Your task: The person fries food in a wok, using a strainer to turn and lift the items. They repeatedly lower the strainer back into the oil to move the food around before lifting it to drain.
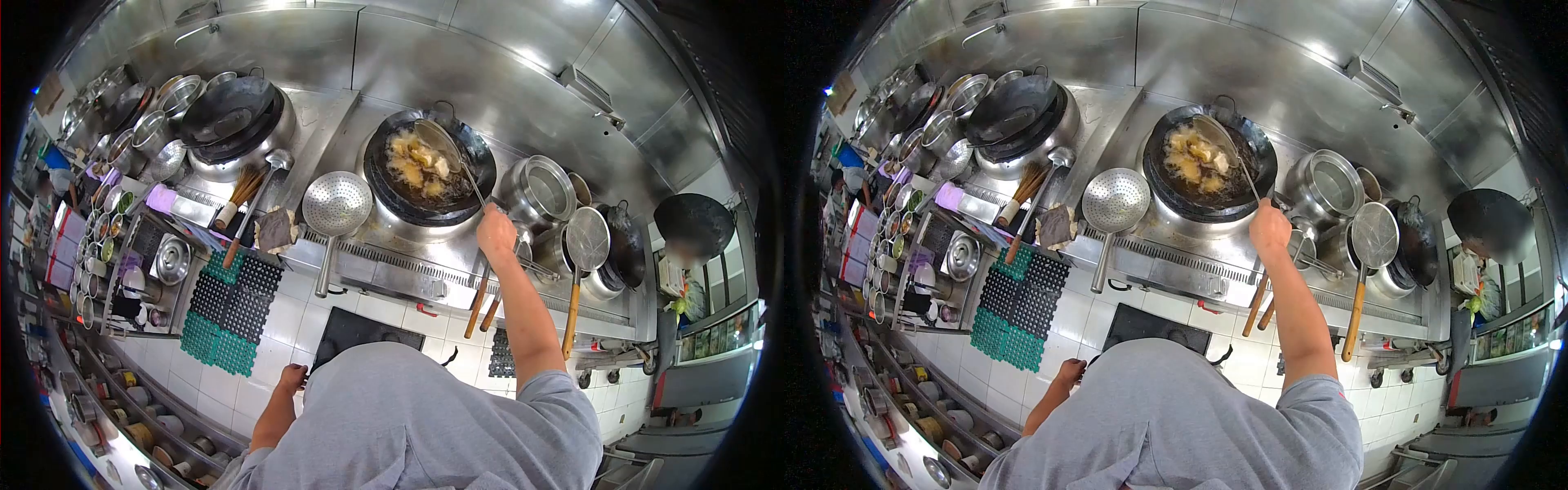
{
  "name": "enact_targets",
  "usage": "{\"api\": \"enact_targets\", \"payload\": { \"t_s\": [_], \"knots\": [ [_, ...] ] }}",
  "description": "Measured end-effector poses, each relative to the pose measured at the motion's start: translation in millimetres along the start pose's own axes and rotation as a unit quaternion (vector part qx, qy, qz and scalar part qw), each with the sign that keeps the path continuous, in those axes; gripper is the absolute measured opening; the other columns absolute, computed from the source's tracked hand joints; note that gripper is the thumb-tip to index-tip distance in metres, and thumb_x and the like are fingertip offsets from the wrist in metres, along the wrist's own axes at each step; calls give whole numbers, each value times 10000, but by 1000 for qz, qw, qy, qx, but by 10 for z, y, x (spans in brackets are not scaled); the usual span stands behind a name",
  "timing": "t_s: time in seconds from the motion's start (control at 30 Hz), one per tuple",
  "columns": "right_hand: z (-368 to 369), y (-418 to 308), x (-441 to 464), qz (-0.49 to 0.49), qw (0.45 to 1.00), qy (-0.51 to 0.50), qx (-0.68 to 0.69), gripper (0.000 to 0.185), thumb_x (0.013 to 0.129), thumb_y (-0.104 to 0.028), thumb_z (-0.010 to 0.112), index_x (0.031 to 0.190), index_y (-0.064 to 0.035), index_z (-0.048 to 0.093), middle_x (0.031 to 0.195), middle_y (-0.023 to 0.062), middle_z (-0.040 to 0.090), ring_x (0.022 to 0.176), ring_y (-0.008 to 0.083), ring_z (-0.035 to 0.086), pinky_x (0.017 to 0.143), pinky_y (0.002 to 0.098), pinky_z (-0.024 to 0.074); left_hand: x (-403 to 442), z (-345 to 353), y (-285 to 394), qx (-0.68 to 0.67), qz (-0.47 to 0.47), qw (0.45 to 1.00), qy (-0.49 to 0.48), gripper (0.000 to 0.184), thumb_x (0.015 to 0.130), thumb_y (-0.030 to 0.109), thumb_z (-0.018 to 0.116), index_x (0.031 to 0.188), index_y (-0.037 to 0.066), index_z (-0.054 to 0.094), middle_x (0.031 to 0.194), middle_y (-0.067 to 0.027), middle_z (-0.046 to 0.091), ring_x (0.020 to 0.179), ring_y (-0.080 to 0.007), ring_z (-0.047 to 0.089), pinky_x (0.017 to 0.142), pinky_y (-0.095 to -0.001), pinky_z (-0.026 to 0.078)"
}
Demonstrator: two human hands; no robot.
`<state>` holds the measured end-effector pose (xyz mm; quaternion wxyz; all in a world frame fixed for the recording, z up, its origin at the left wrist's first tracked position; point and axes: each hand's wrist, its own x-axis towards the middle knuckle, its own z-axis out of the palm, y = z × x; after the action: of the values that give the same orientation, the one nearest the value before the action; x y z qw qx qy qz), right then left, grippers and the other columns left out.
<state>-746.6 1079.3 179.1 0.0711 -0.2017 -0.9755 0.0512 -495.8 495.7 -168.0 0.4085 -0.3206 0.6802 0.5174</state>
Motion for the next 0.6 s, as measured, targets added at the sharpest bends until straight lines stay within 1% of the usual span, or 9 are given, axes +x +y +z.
{"api": "enact_targets", "payload": {
  "t_s": [0.1, 0.2, 0.27, 0.37, 0.43, 0.5, 0.53, 0.57, 0.6],
  "knots": [
    [-182, -38, -89, -2, 1000, -3, -19, 259, 960, -114, 471, 1136, -21, 636, 1012, 283, 731, 1007, 445, 711, 863, 529, 556, 33, -3, 1, 10, 2, 1000, -2, 371, 967, 278, 648, 1196, -14, 636, 871, -121, 701, 638, -213, 662, 524, -364, 541],
    [-310, 28, -127, 33, 999, 0, -4, 260, 958, -122, 472, 1133, -40, 646, 1015, 285, 729, 1020, 453, 704, 874, 535, 549, 26, 4, 30, -12, -2, 1000, 2, 372, 968, 272, 647, 1204, -14, 636, 841, -106, 680, 626, -206, 642, 523, -369, 535],
    [-378, 132, -121, 53, 998, 20, 37, 259, 956, -135, 481, 1128, -56, 657, 1040, 285, 724, 1038, 463, 694, 888, 545, 540, 9, 12, 65, -4, 1, 1000, 4, 368, 968, 270, 648, 1201, -15, 636, 827, -99, 669, 621, -202, 633, 520, -369, 531],
    [-385, 364, 29, 66, 997, 19, 38, 276, 952, -149, 493, 1150, -61, 664, 1061, 280, 722, 1049, 470, 686, 900, 552, 531, 11, 12, 42, 12, 3, 1000, 4, 359, 968, 264, 649, 1193, -15, 636, 813, -92, 657, 617, -199, 626, 515, -369, 524],
    [-391, 456, 134, 82, 996, 19, 31, 255, 938, -141, 526, 1111, -60, 695, 1068, 279, 721, 1052, 464, 684, 904, 544, 531, 20, 2, 45, 17, 5, 1000, 3, 355, 967, 261, 649, 1188, -16, 637, 812, -92, 657, 619, -200, 627, 513, -369, 521],
    [-270, 641, 257, 67, 994, 12, 80, 217, 923, -136, 558, 1029, -42, 722, 1066, 276, 723, 1067, 461, 680, 911, 532, 534, 0, 1, 25, 8, 3, 1000, 2, 362, 965, 265, 652, 1193, -16, 634, 844, -110, 681, 633, -204, 640, 516, -373, 527],
    [-154, 754, 344, 69, 992, 7, 106, 200, 918, -141, 580, 971, -26, 735, 1021, 268, 725, 1023, 446, 689, 898, 504, 539, -22, 6, 24, 7, 3, 1000, 2, 362, 965, 265, 652, 1193, -16, 634, 844, -110, 681, 633, -204, 640, 516, -373, 527],
    [146, 1129, 549, 70, 992, 7, 106, 200, 918, -141, 580, 971, -26, 735, 1021, 268, 725, 1023, 446, 689, 898, 504, 539, -62, 9, 29, 15, 0, 1000, 6, 367, 964, 264, 652, 1196, -19, 632, 864, -123, 693, 639, -210, 647, 515, -371, 527],
    [454, 1464, 718, -62, 993, -47, 87, 194, 933, -153, 580, 932, -21, 722, 933, 232, 726, 908, 401, 699, 777, 493, 536, -88, 8, 39, 22, -4, 1000, 10, 372, 962, 263, 653, 1199, -23, 629, 884, -137, 705, 644, -216, 654, 514, -370, 527]
  ]
}}
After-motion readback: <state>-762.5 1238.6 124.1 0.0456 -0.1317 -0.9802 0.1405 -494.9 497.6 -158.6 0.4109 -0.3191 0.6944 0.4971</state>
